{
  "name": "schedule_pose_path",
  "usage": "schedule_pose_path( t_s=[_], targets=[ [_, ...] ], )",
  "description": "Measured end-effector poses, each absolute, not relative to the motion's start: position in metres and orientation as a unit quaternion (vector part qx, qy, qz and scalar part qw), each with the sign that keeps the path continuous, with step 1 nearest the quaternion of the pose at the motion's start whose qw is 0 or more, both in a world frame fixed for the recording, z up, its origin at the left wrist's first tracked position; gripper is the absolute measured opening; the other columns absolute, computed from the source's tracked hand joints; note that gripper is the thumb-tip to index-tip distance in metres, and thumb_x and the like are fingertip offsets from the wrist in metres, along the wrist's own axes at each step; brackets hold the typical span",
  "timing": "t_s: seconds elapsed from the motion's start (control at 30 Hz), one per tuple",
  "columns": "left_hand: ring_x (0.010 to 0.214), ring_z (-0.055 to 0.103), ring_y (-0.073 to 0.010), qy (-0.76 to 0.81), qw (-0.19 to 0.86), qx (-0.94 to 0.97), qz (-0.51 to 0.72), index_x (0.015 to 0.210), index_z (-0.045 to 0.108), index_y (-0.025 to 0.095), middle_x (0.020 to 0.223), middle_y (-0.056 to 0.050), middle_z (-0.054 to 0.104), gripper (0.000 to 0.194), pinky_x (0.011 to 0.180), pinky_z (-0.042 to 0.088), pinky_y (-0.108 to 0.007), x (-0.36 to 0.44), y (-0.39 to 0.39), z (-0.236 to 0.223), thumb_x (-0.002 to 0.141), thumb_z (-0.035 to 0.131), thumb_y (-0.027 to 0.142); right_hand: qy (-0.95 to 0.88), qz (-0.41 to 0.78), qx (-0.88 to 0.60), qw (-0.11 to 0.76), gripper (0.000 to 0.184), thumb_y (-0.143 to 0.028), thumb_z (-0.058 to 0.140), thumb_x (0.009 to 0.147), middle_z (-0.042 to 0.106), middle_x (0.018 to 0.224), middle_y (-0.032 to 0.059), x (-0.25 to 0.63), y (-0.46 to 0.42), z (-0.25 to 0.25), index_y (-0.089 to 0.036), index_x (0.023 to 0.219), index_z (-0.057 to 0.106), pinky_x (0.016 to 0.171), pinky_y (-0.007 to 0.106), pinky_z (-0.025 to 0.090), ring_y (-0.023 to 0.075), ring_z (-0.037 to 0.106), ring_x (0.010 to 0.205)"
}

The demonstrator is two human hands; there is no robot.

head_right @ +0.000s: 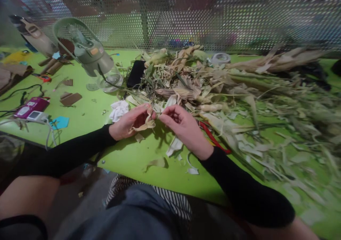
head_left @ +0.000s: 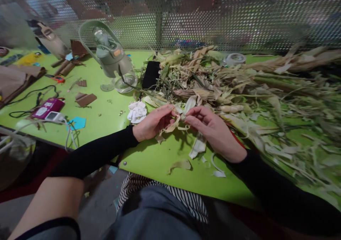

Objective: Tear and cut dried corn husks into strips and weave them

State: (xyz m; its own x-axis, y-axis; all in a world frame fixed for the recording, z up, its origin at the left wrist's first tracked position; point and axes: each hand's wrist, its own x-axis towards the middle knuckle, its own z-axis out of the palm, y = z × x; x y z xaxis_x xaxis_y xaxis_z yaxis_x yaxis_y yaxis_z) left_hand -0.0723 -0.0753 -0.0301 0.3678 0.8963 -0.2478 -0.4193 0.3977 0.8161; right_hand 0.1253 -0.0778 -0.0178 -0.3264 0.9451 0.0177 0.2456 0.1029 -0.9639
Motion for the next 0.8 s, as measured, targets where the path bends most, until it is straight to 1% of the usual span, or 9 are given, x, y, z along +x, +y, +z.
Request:
schedule_pose_path(
  t_s=[0.1,0.2,0.27,0.33,0.4,0.47,0.53,0.67,0.8],
  targets=[
    [0.059,0.052,-0.0057,0.365,0.745,0.339,0.443,0.084,0.051,0.017,0.08,0.002,0.06,0.018,0.053,0.042,-0.019,-0.072,-0.076,-0.028,0.098,0.054,0.029,-0.698,0.459,-0.472,0.281,0.037,-0.048,0.079,0.076,0.064,0.078,-0.0007,0.125,-0.08,-0.02,-0.021,0.095,0.062,0.056,0.027,0.041,0.013,0.052,0.062],
    [0.059,0.053,-0.0069,0.366,0.749,0.347,0.43,0.085,0.049,0.019,0.078,0.002,0.06,0.019,0.052,0.042,-0.019,-0.071,-0.076,-0.027,0.098,0.052,0.031,-0.745,0.449,-0.436,0.232,0.025,-0.046,0.065,0.088,0.064,0.073,0.0002,0.126,-0.082,-0.017,-0.02,0.088,0.066,0.055,0.028,0.038,0.0139,0.052,0.062],
    [0.059,0.053,-0.0077,0.366,0.751,0.351,0.424,0.085,0.049,0.019,0.077,0.001,0.06,0.019,0.051,0.041,-0.019,-0.071,-0.076,-0.027,0.098,0.053,0.032,-0.756,0.427,-0.426,0.254,0.027,-0.047,0.061,0.091,0.065,0.075,0.0014,0.128,-0.082,-0.013,-0.02,0.086,0.066,0.057,0.028,0.038,0.0143,0.052,0.064],
    [0.058,0.053,-0.0079,0.366,0.751,0.353,0.421,0.085,0.049,0.019,0.077,0.001,0.061,0.018,0.05,0.041,-0.019,-0.071,-0.076,-0.029,0.097,0.053,0.032,-0.753,0.388,-0.444,0.291,0.027,-0.046,0.066,0.088,0.065,0.08,0.0015,0.129,-0.08,-0.01,-0.021,0.096,0.066,0.056,0.028,0.038,0.0134,0.049,0.062],
    [0.058,0.052,-0.008,0.367,0.748,0.359,0.422,0.085,0.049,0.019,0.078,0.0,0.062,0.019,0.051,0.042,-0.02,-0.071,-0.076,-0.03,0.096,0.054,0.034,-0.762,0.341,-0.459,0.305,0.036,-0.043,0.072,0.082,0.064,0.088,0.0023,0.129,-0.079,-0.009,-0.02,0.108,0.063,0.056,0.028,0.038,0.0128,0.047,0.061],
    [0.058,0.052,-0.0077,0.368,0.736,0.374,0.428,0.084,0.05,0.019,0.083,-0.001,0.064,0.021,0.051,0.042,-0.02,-0.072,-0.078,-0.03,0.095,0.055,0.037,-0.785,0.291,-0.459,0.298,0.042,-0.04,0.076,0.078,0.064,0.094,0.0042,0.127,-0.079,-0.01,-0.02,0.113,0.061,0.058,0.029,0.039,0.0141,0.049,0.065],
    [0.06,0.052,-0.008,0.367,0.72,0.395,0.438,0.085,0.054,0.019,0.085,-0.002,0.064,0.021,0.052,0.042,-0.021,-0.072,-0.08,-0.029,0.094,0.056,0.037,-0.8,0.24,-0.459,0.303,0.036,-0.038,0.074,0.079,0.063,0.096,0.0059,0.124,-0.082,-0.012,-0.02,0.108,0.061,0.06,0.03,0.039,0.0166,0.052,0.07],
    [0.056,0.046,-0.008,0.374,0.69,0.416,0.46,0.091,0.063,0.019,0.078,0.0,0.061,0.019,0.047,0.037,-0.021,-0.072,-0.084,-0.026,0.093,0.058,0.038,-0.813,0.164,-0.46,0.317,0.022,-0.035,0.068,0.087,0.064,0.096,0.0081,0.124,-0.085,-0.016,-0.02,0.101,0.061,0.064,0.033,0.041,0.021,0.056,0.079],
    [0.05,0.041,-0.0061,0.36,0.689,0.429,0.46,0.082,0.062,0.018,0.076,0.0,0.06,0.021,0.042,0.032,-0.02,-0.073,-0.083,-0.027,0.09,0.061,0.038,-0.828,0.194,-0.425,0.311,0.016,-0.037,0.06,0.094,0.066,0.091,0.008,0.132,-0.077,-0.011,-0.022,0.094,0.066,0.07,0.037,0.043,0.0233,0.059,0.081]
  ],
)
